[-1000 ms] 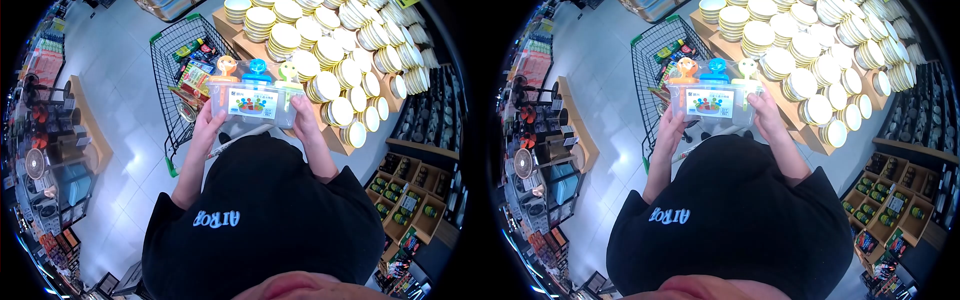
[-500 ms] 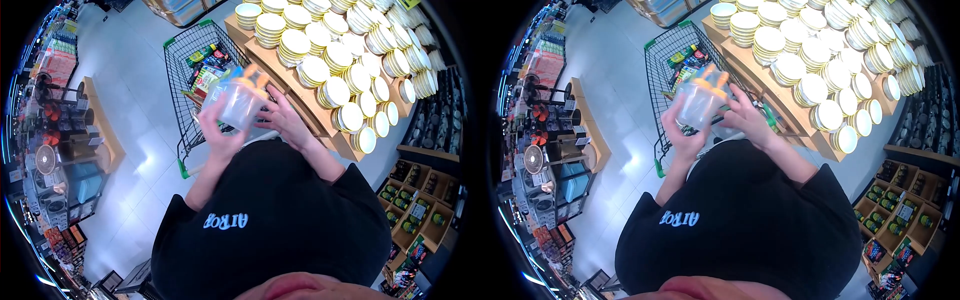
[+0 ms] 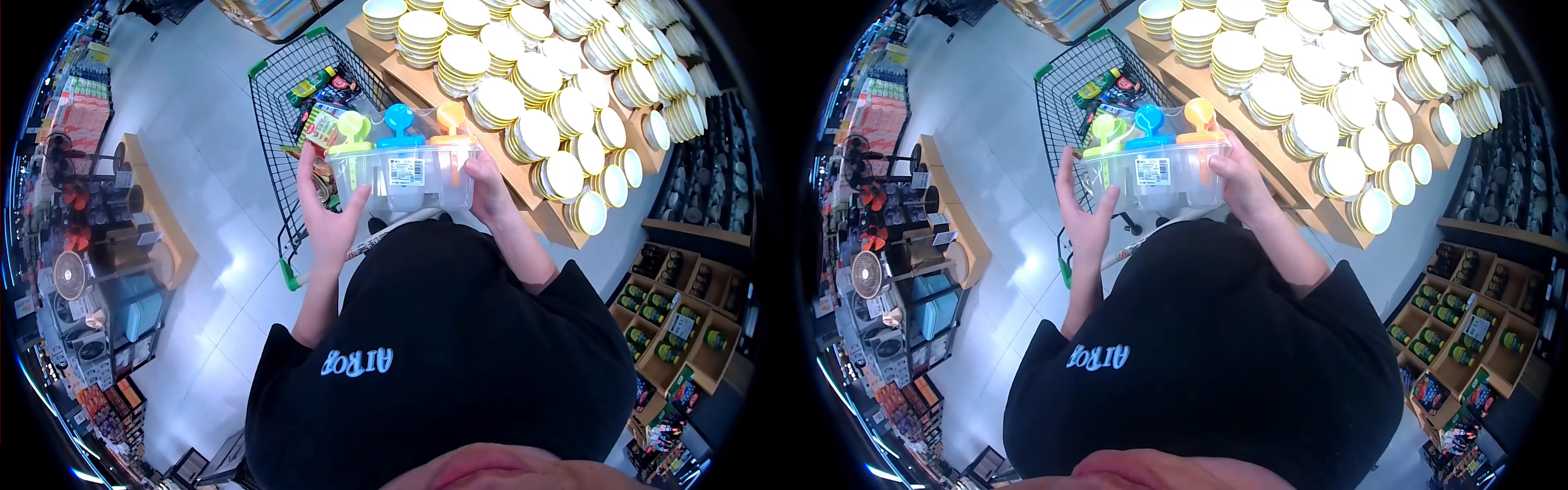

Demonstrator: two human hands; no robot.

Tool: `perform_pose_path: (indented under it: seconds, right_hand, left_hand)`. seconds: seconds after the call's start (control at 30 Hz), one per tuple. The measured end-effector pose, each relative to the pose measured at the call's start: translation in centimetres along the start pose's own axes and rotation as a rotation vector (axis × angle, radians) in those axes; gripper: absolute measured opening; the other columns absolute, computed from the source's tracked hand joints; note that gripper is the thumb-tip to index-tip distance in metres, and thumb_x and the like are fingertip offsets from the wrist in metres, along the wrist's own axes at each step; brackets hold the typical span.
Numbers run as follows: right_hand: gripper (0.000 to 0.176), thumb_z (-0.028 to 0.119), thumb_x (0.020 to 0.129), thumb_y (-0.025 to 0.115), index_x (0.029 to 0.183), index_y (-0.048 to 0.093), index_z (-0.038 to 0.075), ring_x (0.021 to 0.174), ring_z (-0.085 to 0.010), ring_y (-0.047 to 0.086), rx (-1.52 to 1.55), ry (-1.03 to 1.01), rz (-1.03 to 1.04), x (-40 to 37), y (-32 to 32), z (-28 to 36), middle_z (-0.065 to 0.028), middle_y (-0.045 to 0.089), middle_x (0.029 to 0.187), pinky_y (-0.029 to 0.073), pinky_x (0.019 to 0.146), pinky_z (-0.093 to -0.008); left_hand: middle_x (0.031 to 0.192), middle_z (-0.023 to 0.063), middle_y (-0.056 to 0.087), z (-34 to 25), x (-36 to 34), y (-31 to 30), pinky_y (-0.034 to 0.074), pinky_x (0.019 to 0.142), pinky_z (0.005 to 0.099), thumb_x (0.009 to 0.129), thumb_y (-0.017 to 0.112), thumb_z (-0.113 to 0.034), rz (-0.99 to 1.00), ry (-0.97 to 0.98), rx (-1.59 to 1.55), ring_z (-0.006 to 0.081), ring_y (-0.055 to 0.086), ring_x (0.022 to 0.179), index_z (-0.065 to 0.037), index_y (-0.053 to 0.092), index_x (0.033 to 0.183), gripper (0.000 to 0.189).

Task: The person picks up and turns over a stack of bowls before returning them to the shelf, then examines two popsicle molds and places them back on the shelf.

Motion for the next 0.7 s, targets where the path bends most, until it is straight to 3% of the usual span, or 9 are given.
perform_pose_path:
  seconds: [0.13, 0.23, 0.53, 0.7]
  right_hand:
    - [0.094, 0.041, 0.070, 0.076, 0.141, 0.026, 0.004, 0.115, -0.0225, 0.054, -0.009, 0.017, -0.002, -0.7, 0.2, 0.4, -0.0132, 0.053, 0.125, 0.044, 0.099, -0.0360]
    - [0.093, 0.040, 0.071, 0.076, 0.140, 0.026, 0.004, 0.115, -0.0223, 0.054, 0.004, 0.040, 0.015, -0.4, -0.6, -0.3, -0.0131, 0.054, 0.124, 0.043, 0.099, -0.0359]
    - [0.076, 0.042, 0.077, 0.068, 0.135, 0.038, 0.001, 0.114, -0.0211, 0.054, -0.014, 0.071, -0.015, 0.0, -0.3, -0.2, -0.0119, 0.054, 0.124, 0.043, 0.099, -0.0348]
    - [0.077, 0.043, 0.076, 0.069, 0.132, 0.038, 0.001, 0.115, -0.0197, 0.053, -0.033, 0.075, 0.035, 0.4, -0.4, -0.2, -0.0116, 0.053, 0.122, 0.042, 0.099, -0.0341]
  left_hand:
    - [0.136, 0.0145, 0.043, 5.0, -2.0, 2.6, 0.036, 0.104, 0.0351, 0.084, 0.069, -0.019, 0.320, -0.516, -0.613, 0.0219, 0.045, 0.124, 0.000, 0.023, 0.142, 0.076]
    - [0.134, 0.0135, 0.044, 5.2, -2.6, 3.1, 0.036, 0.104, 0.0356, 0.082, 0.071, -0.019, 0.305, -0.529, -0.725, 0.0219, 0.046, 0.124, -0.001, 0.023, 0.142, 0.079]
    - [0.136, 0.0139, 0.039, 4.6, -2.4, 3.3, 0.035, 0.105, 0.0377, 0.068, 0.084, -0.024, 0.461, -0.466, -0.595, 0.0236, 0.042, 0.127, -0.002, 0.016, 0.143, 0.104]
    - [0.136, 0.0147, 0.039, 4.5, -2.1, 3.1, 0.036, 0.105, 0.0382, 0.063, 0.087, -0.023, 0.512, -0.394, -0.402, 0.0244, 0.041, 0.127, -0.002, 0.015, 0.142, 0.110]
Point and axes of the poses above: each hand's wrist, its own x-axis towards the middle knuckle, its own y-axis out of the palm, z = x × y, the point moved 7 cm from there along x, towards the middle knuckle
